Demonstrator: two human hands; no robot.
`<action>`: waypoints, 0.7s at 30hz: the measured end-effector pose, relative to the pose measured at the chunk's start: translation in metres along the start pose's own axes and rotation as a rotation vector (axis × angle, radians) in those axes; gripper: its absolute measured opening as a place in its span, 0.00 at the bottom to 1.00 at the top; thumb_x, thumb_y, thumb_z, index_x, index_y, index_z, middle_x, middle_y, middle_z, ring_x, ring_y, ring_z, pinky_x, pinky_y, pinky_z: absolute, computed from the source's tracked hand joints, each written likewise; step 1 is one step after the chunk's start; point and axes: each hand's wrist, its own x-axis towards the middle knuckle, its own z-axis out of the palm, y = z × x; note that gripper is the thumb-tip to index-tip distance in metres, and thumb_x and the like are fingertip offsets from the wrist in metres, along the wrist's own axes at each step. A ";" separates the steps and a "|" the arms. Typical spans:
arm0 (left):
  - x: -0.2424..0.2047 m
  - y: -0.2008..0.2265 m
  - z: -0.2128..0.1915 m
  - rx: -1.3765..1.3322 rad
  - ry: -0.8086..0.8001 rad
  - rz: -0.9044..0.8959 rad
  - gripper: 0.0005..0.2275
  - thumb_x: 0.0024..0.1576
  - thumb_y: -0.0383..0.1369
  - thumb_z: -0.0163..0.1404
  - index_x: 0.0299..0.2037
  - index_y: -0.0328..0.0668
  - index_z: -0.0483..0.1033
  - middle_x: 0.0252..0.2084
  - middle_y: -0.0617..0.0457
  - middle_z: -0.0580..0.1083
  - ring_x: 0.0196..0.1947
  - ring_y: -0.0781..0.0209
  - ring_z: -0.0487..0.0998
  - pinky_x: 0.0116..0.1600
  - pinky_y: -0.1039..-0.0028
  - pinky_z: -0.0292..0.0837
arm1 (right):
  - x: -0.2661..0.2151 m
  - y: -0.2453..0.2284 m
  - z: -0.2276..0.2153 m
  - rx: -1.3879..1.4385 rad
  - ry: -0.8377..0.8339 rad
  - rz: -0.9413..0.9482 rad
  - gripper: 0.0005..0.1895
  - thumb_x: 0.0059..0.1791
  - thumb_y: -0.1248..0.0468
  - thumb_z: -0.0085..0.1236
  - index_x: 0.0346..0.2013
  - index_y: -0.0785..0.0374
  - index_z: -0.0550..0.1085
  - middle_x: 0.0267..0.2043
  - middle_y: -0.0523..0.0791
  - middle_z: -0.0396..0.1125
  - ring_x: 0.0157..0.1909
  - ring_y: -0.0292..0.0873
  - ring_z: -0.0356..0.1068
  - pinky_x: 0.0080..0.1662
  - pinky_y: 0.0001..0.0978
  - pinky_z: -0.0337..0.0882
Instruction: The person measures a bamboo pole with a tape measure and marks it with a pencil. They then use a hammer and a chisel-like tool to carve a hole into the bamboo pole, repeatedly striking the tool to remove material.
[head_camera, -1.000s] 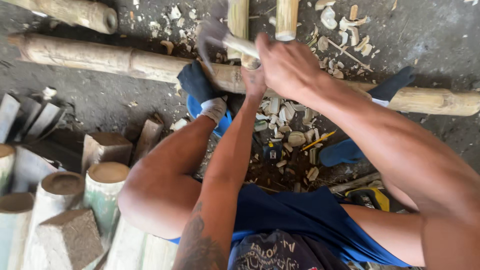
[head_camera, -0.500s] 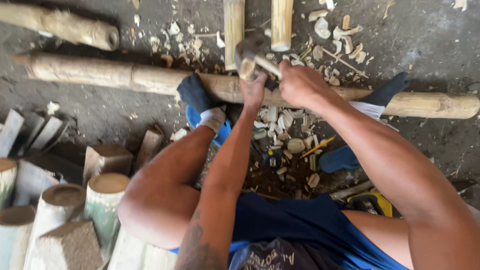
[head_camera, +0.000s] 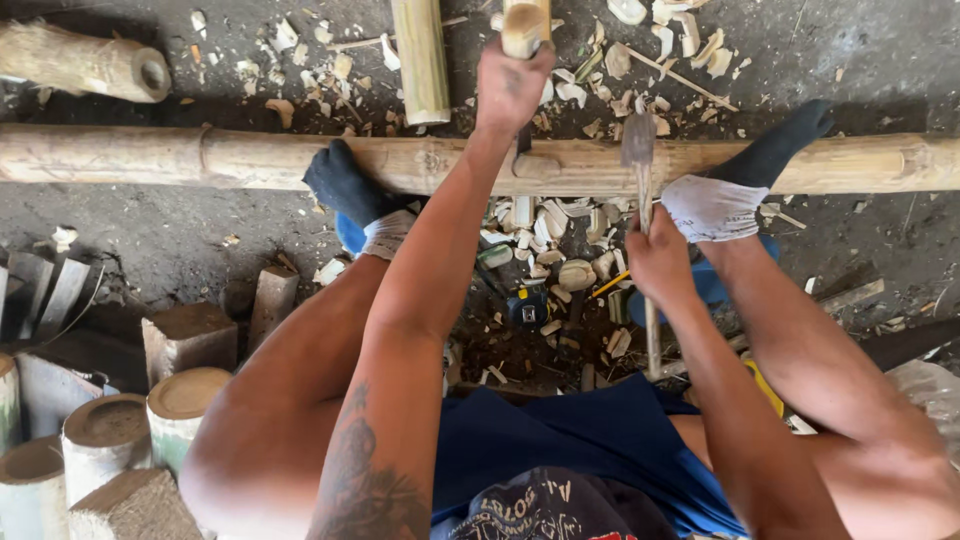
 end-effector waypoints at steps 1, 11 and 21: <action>0.005 0.006 0.006 0.098 0.009 0.030 0.13 0.53 0.36 0.60 0.41 0.32 0.79 0.34 0.41 0.82 0.32 0.55 0.84 0.38 0.68 0.78 | -0.002 0.006 0.003 0.022 0.032 -0.016 0.04 0.51 0.70 0.48 0.40 0.67 0.67 0.27 0.52 0.67 0.27 0.49 0.69 0.32 0.43 0.68; -0.033 0.014 0.010 0.026 0.098 0.127 0.21 0.56 0.38 0.60 0.56 0.38 0.70 0.46 0.43 0.80 0.43 0.52 0.85 0.46 0.63 0.84 | -0.017 0.025 0.028 0.215 0.021 0.215 0.07 0.50 0.68 0.47 0.41 0.67 0.68 0.29 0.51 0.67 0.29 0.47 0.68 0.33 0.41 0.68; -0.064 -0.036 -0.026 0.103 0.373 0.199 0.32 0.56 0.43 0.62 0.62 0.30 0.60 0.52 0.35 0.70 0.52 0.44 0.76 0.54 0.55 0.82 | -0.039 0.051 0.031 0.121 0.061 0.163 0.08 0.49 0.66 0.51 0.40 0.67 0.69 0.34 0.54 0.68 0.35 0.54 0.70 0.40 0.45 0.69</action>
